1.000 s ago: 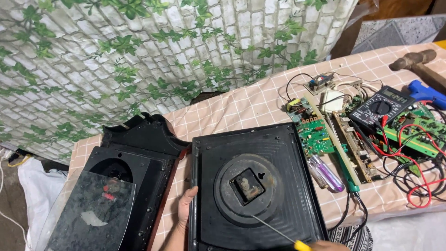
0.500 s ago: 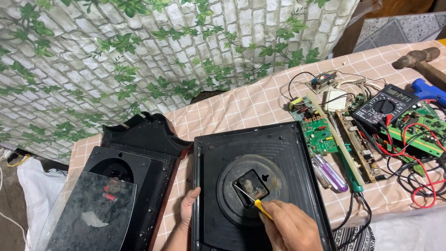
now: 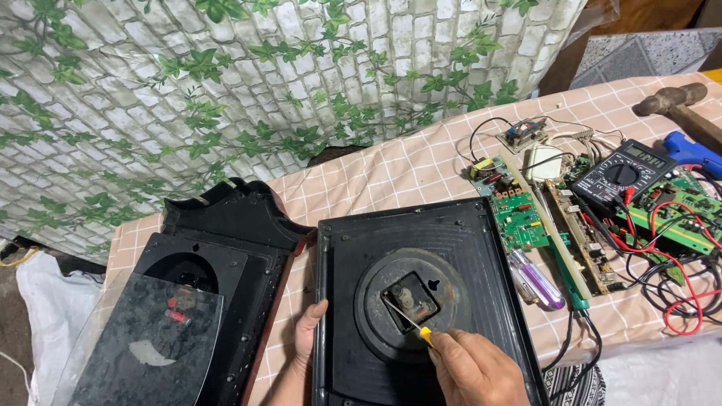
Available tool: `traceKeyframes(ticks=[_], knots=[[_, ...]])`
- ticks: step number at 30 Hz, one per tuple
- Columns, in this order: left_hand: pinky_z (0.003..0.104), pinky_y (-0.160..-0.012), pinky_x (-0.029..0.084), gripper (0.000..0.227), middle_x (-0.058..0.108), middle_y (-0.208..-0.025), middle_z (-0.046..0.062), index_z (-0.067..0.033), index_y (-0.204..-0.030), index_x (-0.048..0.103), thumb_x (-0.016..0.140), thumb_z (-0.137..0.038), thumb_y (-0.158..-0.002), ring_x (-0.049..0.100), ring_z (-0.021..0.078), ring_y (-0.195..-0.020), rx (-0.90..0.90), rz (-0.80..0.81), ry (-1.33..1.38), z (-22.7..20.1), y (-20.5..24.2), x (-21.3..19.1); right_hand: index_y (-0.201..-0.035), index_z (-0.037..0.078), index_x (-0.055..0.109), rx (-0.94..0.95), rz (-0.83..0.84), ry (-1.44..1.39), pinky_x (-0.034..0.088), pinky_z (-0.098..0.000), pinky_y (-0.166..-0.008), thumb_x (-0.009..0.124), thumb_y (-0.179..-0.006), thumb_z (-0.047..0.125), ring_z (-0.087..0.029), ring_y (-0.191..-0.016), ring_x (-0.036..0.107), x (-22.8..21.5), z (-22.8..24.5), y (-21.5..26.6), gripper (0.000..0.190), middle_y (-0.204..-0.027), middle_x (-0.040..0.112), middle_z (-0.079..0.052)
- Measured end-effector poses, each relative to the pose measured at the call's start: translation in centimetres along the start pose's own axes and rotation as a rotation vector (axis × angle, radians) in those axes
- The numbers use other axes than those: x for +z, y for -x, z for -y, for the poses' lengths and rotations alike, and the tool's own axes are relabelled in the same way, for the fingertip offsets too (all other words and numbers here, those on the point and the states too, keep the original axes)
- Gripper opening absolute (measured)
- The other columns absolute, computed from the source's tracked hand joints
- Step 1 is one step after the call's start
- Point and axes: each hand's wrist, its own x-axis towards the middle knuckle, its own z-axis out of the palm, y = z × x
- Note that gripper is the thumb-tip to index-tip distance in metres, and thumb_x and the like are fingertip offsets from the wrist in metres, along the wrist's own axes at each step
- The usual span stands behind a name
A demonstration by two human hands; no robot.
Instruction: The person uses a yellow screwdriver to remove screws from the back of a black speaker enclosure. They then pry open the enclosure to reveal the internal speaker cone and continue to unscrew components from the back panel.
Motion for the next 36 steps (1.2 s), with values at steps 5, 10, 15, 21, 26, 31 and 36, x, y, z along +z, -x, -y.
traceKeyframes(ticks=[5, 10, 15, 21, 26, 31, 36], knots=[[0.053, -0.105, 0.051, 0.049, 0.067, -0.130, 0.018, -0.0069, -0.130, 0.063, 0.064, -0.036, -0.090, 0.064, 0.0359, -0.120, -0.047, 0.062, 0.054, -0.2, 0.1, -0.3, -0.100, 0.008, 0.070, 0.003, -0.007, 0.014, 0.061, -0.0253, -0.062, 0.073, -0.090, 0.016, -0.017, -0.071, 0.073, 0.1, 0.2, 0.2, 0.014, -0.089, 0.072, -0.008], [0.055, -0.107, 0.049, 0.052, 0.067, -0.132, 0.019, -0.0075, -0.131, 0.063, 0.065, -0.038, -0.090, 0.063, 0.0376, -0.122, -0.097, 0.077, 0.092, -0.1, 0.3, 0.2, -0.096, 0.007, 0.071, 0.014, -0.016, 0.016, 0.061, -0.0226, -0.062, 0.074, -0.088, 0.015, -0.014, -0.068, 0.071, -0.8, 0.8, -0.5, 0.012, -0.085, 0.071, -0.007], [0.053, -0.105, 0.050, 0.049, 0.068, -0.129, 0.018, -0.0067, -0.129, 0.063, 0.065, -0.035, -0.089, 0.064, 0.0365, -0.120, -0.038, 0.046, 0.041, 0.0, 0.2, 0.3, -0.096, 0.005, 0.070, 0.022, -0.013, 0.002, 0.061, -0.0236, -0.063, 0.073, -0.089, 0.013, -0.016, -0.069, 0.072, -1.7, 1.5, -1.9, 0.011, -0.085, 0.072, -0.009], [0.054, -0.105, 0.051, 0.050, 0.068, -0.129, 0.018, -0.0071, -0.129, 0.063, 0.066, -0.035, -0.088, 0.064, 0.0369, -0.119, -0.030, 0.041, 0.049, 0.2, 0.2, 0.5, -0.099, 0.006, 0.070, -0.012, -0.007, 0.005, 0.060, -0.0257, -0.062, 0.072, -0.090, 0.012, -0.017, -0.071, 0.071, -0.5, 1.0, -1.2, 0.011, -0.089, 0.072, -0.007], [0.048, -0.096, 0.058, 0.043, 0.074, -0.118, 0.017, -0.0044, -0.118, 0.070, 0.066, -0.035, -0.089, 0.070, 0.0359, -0.110, -0.060, 0.028, 0.069, 0.0, -0.4, -1.3, -0.102, 0.008, 0.068, -0.017, 0.050, 0.044, 0.057, -0.0298, -0.059, 0.071, -0.091, 0.011, -0.021, -0.072, 0.068, -0.5, 0.7, -0.5, 0.011, -0.091, 0.070, -0.007], [0.055, -0.102, 0.050, 0.051, 0.070, -0.125, 0.019, -0.0054, -0.125, 0.066, 0.064, -0.037, -0.086, 0.065, 0.0389, -0.115, -0.007, -0.095, 0.008, 0.2, -0.1, -0.2, -0.098, 0.008, 0.071, -0.021, 0.008, 0.069, 0.059, -0.0256, -0.061, 0.072, -0.090, 0.017, -0.017, -0.069, 0.070, -1.3, 0.9, -0.6, 0.012, -0.088, 0.071, -0.007], [0.050, -0.095, 0.056, 0.042, 0.073, -0.116, 0.018, -0.0045, -0.117, 0.069, 0.065, -0.034, -0.087, 0.069, 0.0368, -0.108, 0.025, -0.074, 0.012, 0.3, -0.3, -0.5, -0.096, 0.007, 0.071, -0.013, -0.065, 0.074, 0.058, -0.0245, -0.059, 0.074, -0.089, 0.015, -0.016, -0.066, 0.070, -0.4, 1.5, -0.5, 0.011, -0.085, 0.071, -0.007]])
